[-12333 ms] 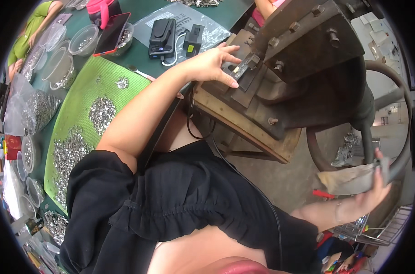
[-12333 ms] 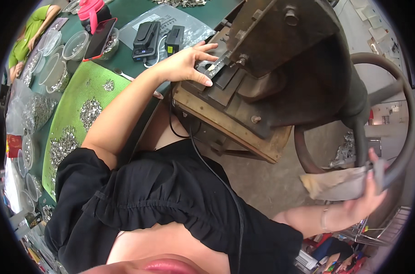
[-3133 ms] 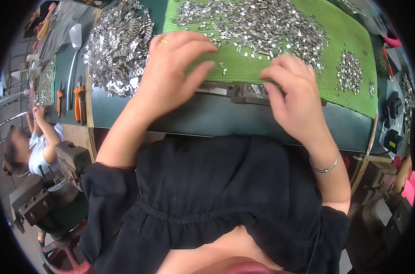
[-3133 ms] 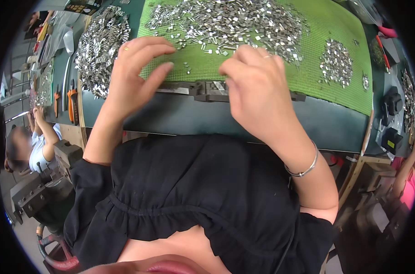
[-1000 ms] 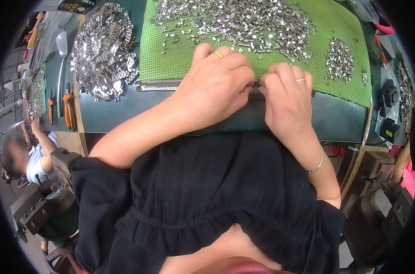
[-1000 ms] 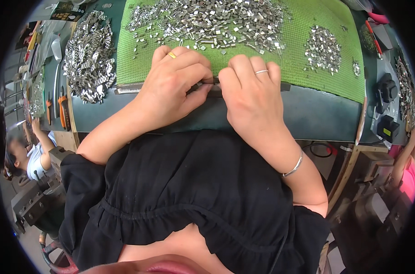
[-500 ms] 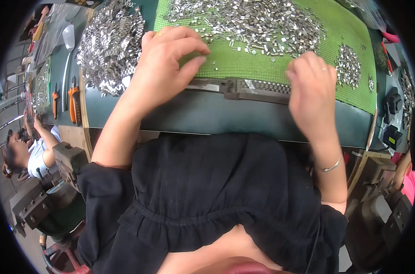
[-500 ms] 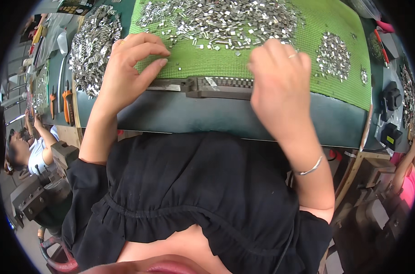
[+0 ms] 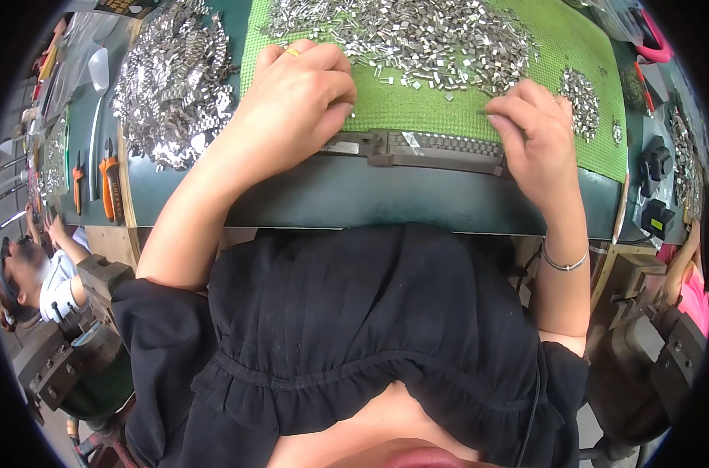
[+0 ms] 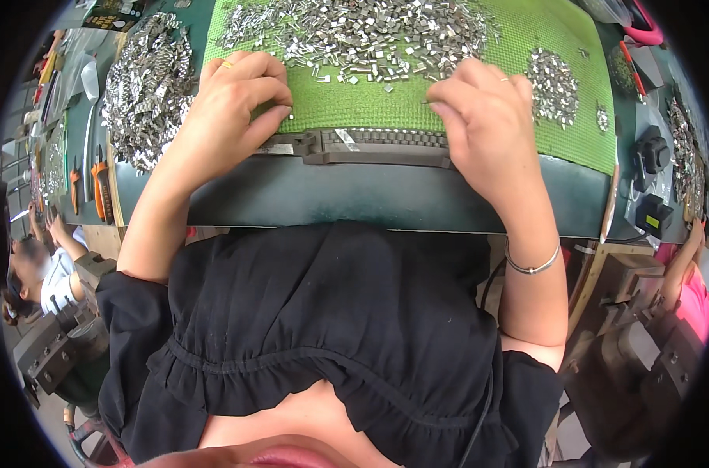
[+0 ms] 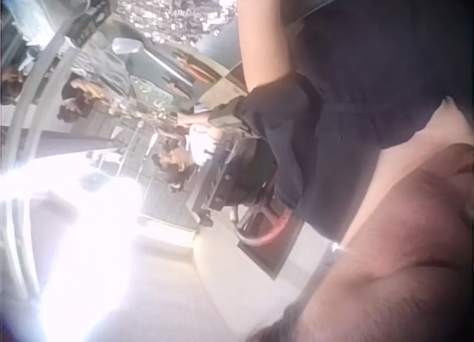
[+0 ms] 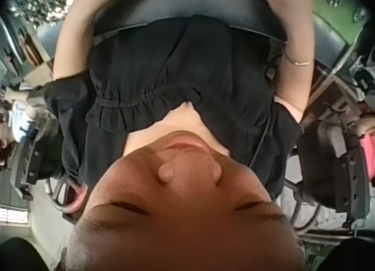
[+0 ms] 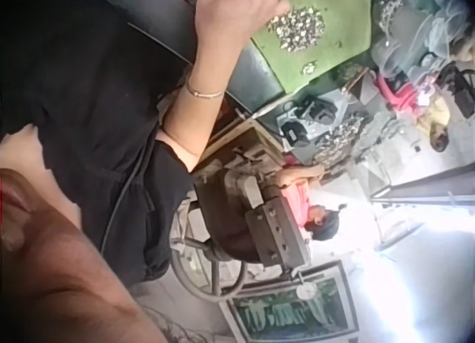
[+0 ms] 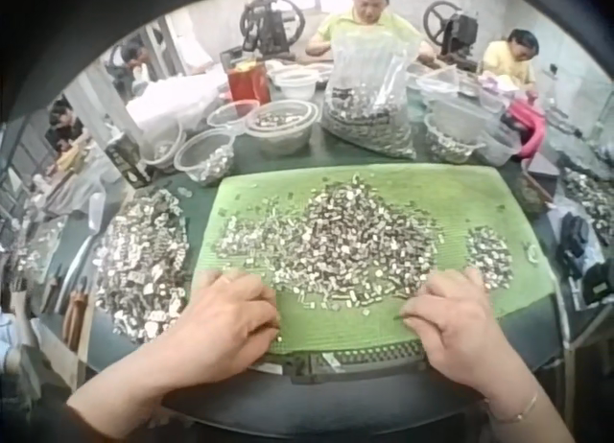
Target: Manually aligning small metal zipper parts into a jig and using a manual press to assemble them.
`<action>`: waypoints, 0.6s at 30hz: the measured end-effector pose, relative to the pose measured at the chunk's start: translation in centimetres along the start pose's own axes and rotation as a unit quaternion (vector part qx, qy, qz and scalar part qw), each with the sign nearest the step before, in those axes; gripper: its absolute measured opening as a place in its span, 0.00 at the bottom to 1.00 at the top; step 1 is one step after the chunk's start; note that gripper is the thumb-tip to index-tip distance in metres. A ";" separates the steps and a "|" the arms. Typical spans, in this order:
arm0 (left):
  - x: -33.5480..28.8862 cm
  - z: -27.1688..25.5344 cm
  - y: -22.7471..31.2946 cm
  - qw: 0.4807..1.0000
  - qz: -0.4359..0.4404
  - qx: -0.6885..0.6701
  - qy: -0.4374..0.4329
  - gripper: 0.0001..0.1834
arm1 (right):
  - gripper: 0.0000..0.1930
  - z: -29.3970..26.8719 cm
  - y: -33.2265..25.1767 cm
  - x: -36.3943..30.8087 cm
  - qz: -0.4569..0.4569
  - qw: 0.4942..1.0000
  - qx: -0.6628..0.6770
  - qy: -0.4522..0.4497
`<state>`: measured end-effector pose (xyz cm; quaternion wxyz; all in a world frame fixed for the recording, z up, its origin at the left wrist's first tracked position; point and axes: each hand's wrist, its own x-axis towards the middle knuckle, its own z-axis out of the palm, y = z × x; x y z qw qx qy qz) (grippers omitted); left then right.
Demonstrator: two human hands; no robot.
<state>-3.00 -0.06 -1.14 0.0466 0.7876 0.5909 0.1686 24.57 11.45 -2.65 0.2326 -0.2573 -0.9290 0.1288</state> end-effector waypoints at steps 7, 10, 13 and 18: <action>1.4 0.5 3.6 0.996 -0.001 -0.087 0.030 0.07 | 0.03 0.8 -0.1 0.8 -0.012 0.999 -0.028 -0.021; 2.1 2.3 6.3 0.993 0.019 -0.114 0.039 0.08 | 0.04 0.9 -0.5 0.9 -0.024 0.999 -0.039 -0.018; 2.5 3.6 7.0 0.995 0.026 -0.093 0.022 0.09 | 0.07 0.7 -2.0 0.0 -0.018 1.000 -0.009 0.010; 2.5 4.3 6.7 0.995 0.043 -0.079 0.033 0.10 | 0.07 2.0 -3.8 -2.0 0.007 0.999 0.052 0.016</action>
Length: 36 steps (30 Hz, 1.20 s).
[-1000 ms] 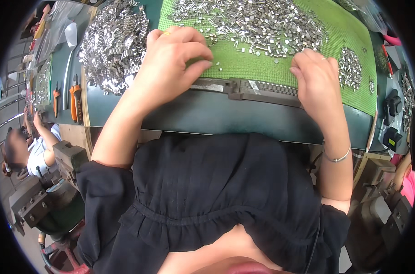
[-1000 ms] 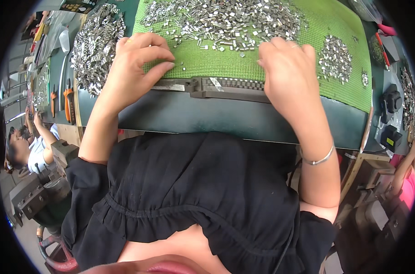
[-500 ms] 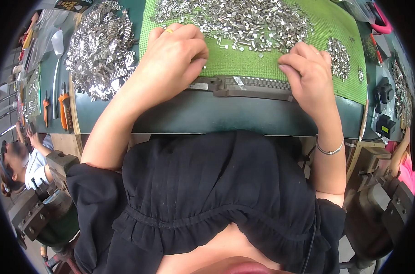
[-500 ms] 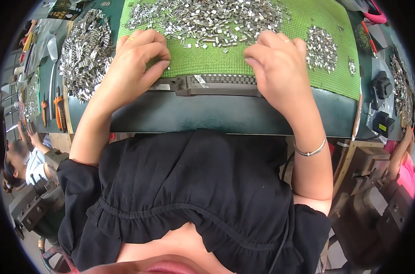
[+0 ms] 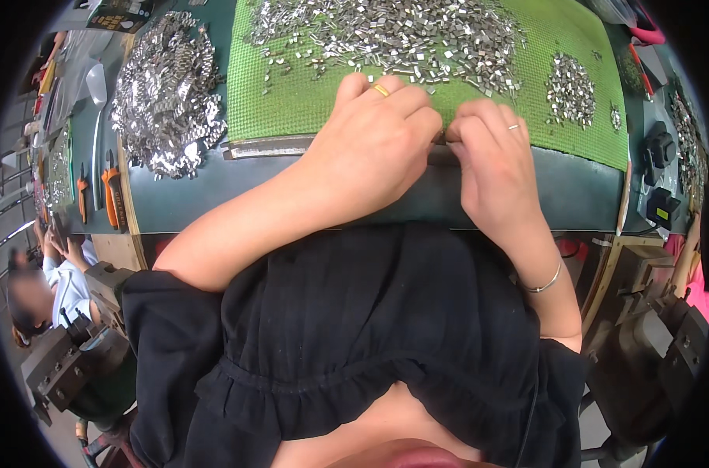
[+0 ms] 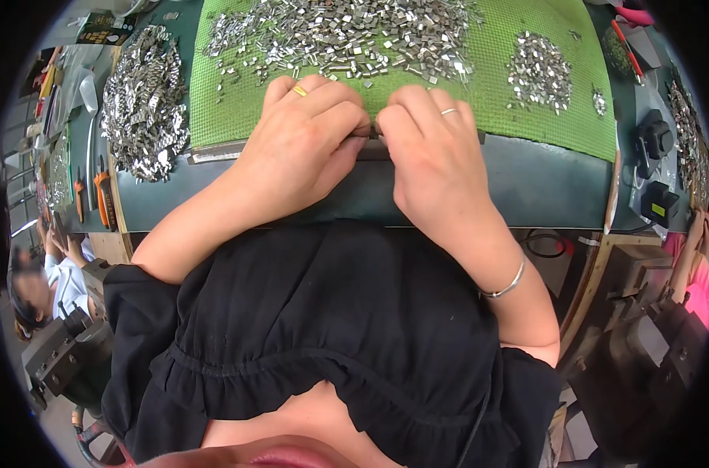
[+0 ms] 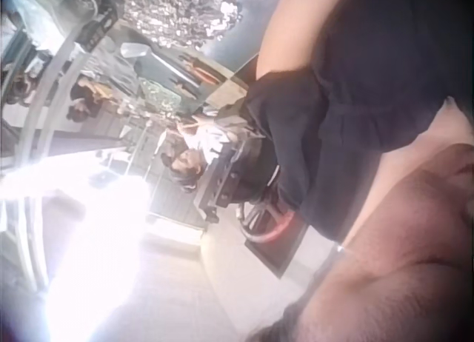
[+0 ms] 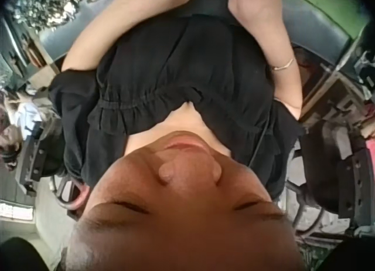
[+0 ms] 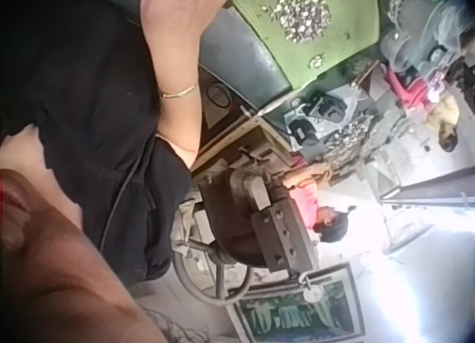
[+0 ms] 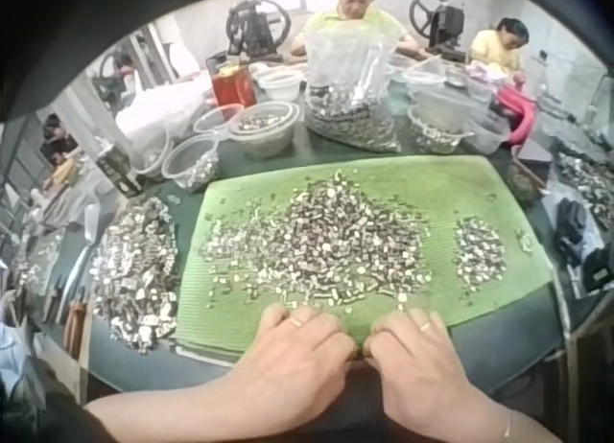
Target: Manually aligning small metal zipper parts into a jig and using a manual press to assemble them.
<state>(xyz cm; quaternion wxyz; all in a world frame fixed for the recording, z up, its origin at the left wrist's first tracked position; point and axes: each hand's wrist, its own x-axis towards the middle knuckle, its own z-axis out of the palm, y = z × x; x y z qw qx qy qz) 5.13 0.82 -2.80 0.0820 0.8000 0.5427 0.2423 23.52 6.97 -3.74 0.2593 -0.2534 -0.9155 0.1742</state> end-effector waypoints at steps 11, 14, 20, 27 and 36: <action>-1.9 -4.6 -3.7 0.998 -0.048 -0.050 0.014 0.14 | 0.08 -1.1 -0.4 0.9 0.063 0.996 0.038 -0.050; -3.1 -6.5 -5.5 0.998 -0.063 -0.007 -0.015 0.09 | 0.09 -1.5 -0.2 1.7 0.109 0.985 0.124 -0.053; -2.8 -6.0 -5.8 0.997 -0.045 0.013 -0.068 0.06 | 0.08 -1.8 -1.3 3.4 0.021 0.995 0.032 -0.088; -2.7 -5.2 -6.3 0.998 -0.039 0.038 -0.037 0.05 | 0.06 0.2 -1.8 5.1 -0.004 0.996 0.028 -0.082; -3.5 -6.2 -8.3 0.992 -0.062 0.063 0.092 0.05 | 0.05 2.6 -1.7 7.2 -0.056 0.996 0.004 -0.076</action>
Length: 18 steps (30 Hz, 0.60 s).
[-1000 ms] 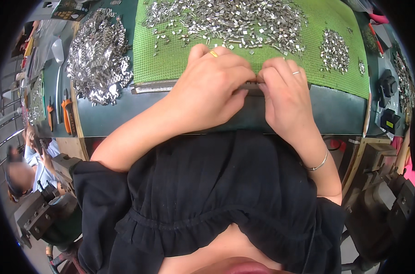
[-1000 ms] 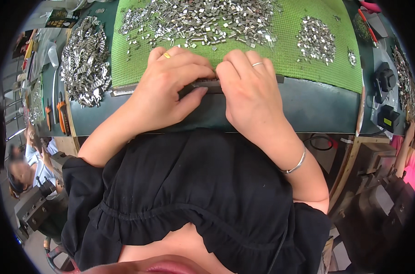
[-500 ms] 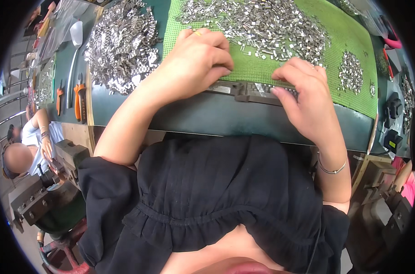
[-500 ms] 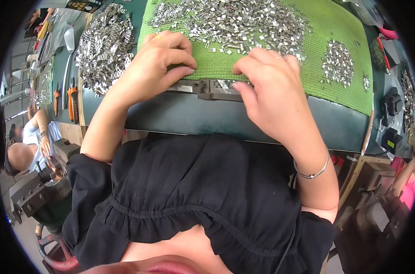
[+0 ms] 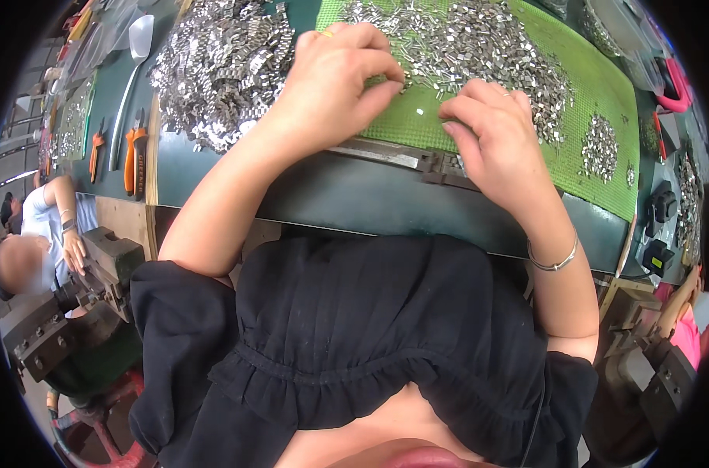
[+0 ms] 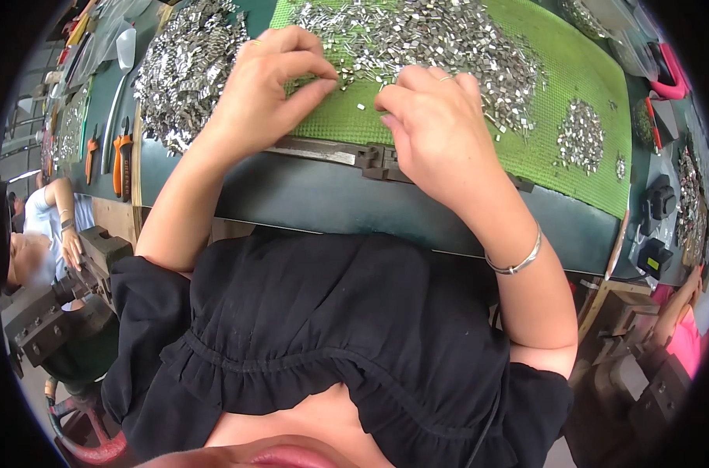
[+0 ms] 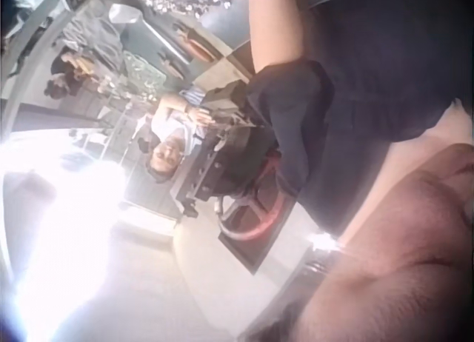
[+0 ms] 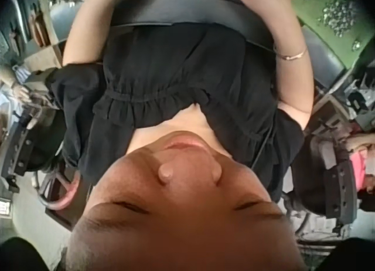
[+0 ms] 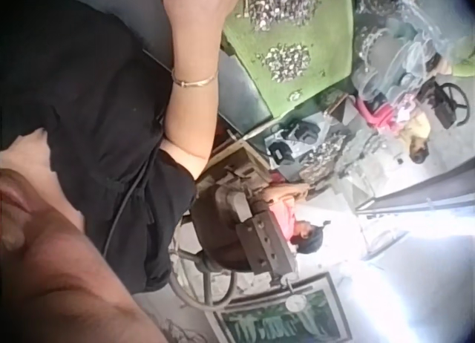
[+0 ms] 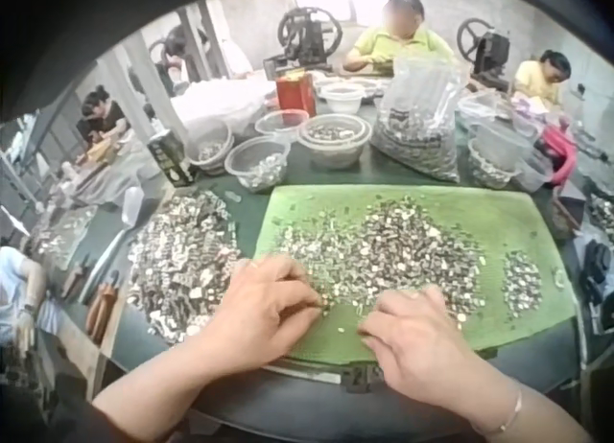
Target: Manually aligning small metal zipper parts into a jig and using a manual press to assemble them.
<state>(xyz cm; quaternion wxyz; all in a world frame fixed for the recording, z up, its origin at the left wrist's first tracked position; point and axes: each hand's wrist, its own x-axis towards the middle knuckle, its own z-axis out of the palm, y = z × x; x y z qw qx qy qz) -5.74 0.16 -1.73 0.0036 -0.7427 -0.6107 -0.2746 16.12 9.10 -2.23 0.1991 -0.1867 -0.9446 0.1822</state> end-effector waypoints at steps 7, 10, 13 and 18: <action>-0.6 -0.2 -0.2 0.999 -0.003 0.024 -0.031 0.06 | 0.01 1.6 -0.2 1.6 -0.027 0.999 -0.024 0.013; -0.3 0.4 0.1 0.999 0.000 0.033 -0.043 0.08 | 0.02 2.0 -0.6 2.1 -0.029 0.998 -0.050 0.006; -0.2 0.2 0.0 0.997 -0.001 0.035 -0.064 0.09 | 0.01 1.7 -0.7 2.0 -0.029 0.998 -0.058 -0.011; 0.0 0.1 -0.1 0.998 -0.019 0.011 -0.052 0.08 | 0.02 1.7 -0.6 2.1 -0.033 0.998 -0.053 -0.027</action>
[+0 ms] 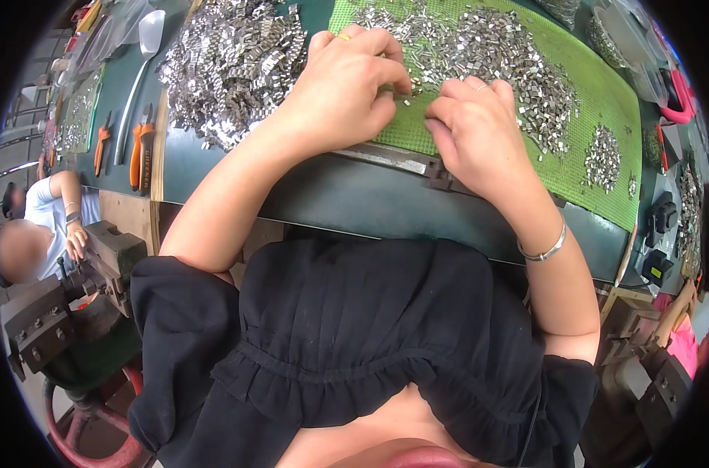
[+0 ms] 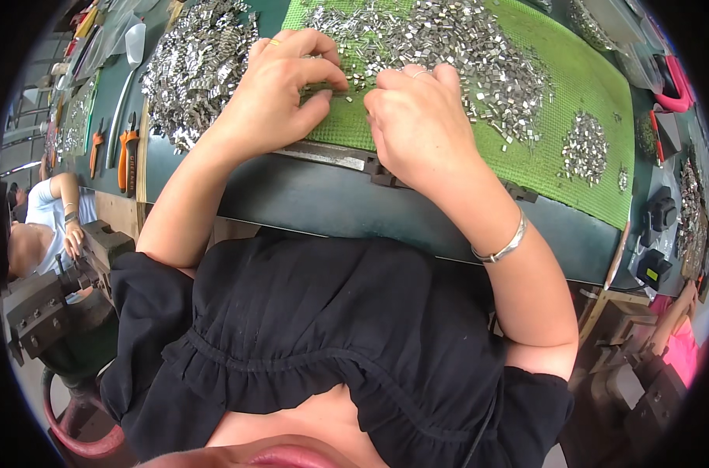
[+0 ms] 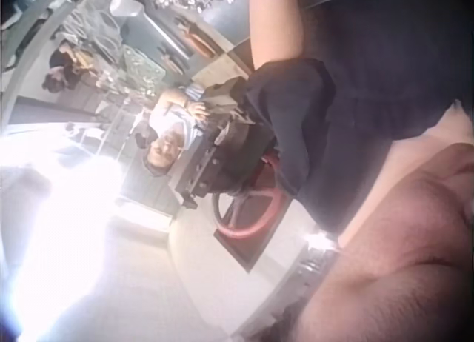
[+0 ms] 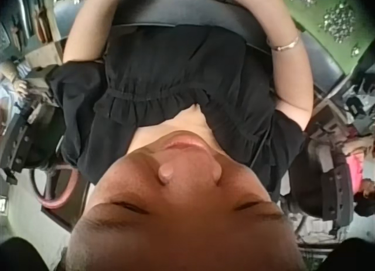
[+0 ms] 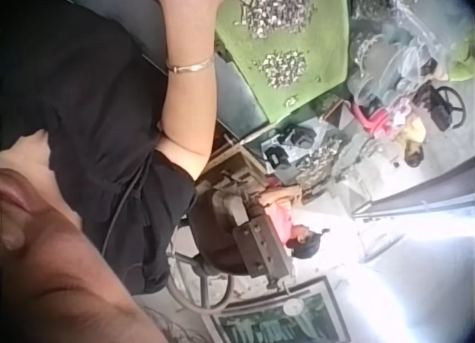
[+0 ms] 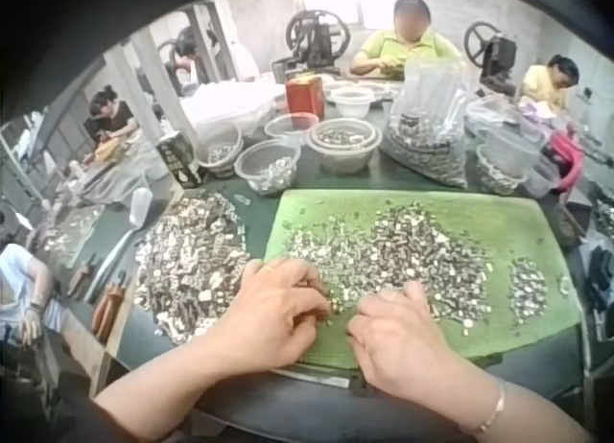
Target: Manually aligning small metal zipper parts into a jig and using a manual press to assemble them.
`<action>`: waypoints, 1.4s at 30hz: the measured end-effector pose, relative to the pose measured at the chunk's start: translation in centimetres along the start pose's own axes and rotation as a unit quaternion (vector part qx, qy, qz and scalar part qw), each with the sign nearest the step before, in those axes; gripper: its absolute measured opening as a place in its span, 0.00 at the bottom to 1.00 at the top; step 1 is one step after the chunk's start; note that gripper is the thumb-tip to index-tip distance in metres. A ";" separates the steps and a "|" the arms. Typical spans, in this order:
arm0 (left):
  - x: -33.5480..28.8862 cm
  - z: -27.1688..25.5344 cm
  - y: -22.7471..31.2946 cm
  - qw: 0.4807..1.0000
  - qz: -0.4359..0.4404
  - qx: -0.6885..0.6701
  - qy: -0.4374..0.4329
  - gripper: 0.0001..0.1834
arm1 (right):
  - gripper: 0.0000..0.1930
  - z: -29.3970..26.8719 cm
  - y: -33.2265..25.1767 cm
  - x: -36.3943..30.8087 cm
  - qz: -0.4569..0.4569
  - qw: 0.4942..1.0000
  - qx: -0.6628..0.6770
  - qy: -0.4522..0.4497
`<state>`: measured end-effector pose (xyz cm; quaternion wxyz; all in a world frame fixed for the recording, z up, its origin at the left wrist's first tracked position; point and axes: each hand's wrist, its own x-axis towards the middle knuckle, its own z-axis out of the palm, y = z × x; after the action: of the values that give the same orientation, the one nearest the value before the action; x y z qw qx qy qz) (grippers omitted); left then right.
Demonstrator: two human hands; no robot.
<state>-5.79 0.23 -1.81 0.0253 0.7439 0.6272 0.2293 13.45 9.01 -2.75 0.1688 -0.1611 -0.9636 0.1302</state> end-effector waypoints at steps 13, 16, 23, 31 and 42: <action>-0.9 1.1 2.2 0.994 -0.031 0.099 0.026 0.03 | 0.03 -3.9 1.6 -5.4 0.024 0.995 0.043 0.089; -1.1 1.3 1.8 0.996 -0.026 0.076 0.032 0.04 | 0.03 -4.5 1.7 -8.3 0.082 0.989 0.058 0.108; -1.0 0.8 1.7 0.998 -0.032 0.058 -0.003 0.06 | 0.03 -3.7 2.2 -10.5 0.097 0.978 0.094 0.160; -0.5 -0.9 1.6 0.999 -0.028 0.044 -0.014 0.06 | 0.04 -2.3 2.3 -10.8 0.105 0.962 0.157 0.197; 1.7 -1.5 0.9 0.987 0.122 0.049 -0.092 0.08 | 0.05 -2.4 2.4 -11.0 0.102 0.960 0.151 0.210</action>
<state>-5.37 1.28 0.31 0.0187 0.8329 0.5376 0.1302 24.78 7.76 -4.45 0.3761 -0.2547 -0.8539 0.2542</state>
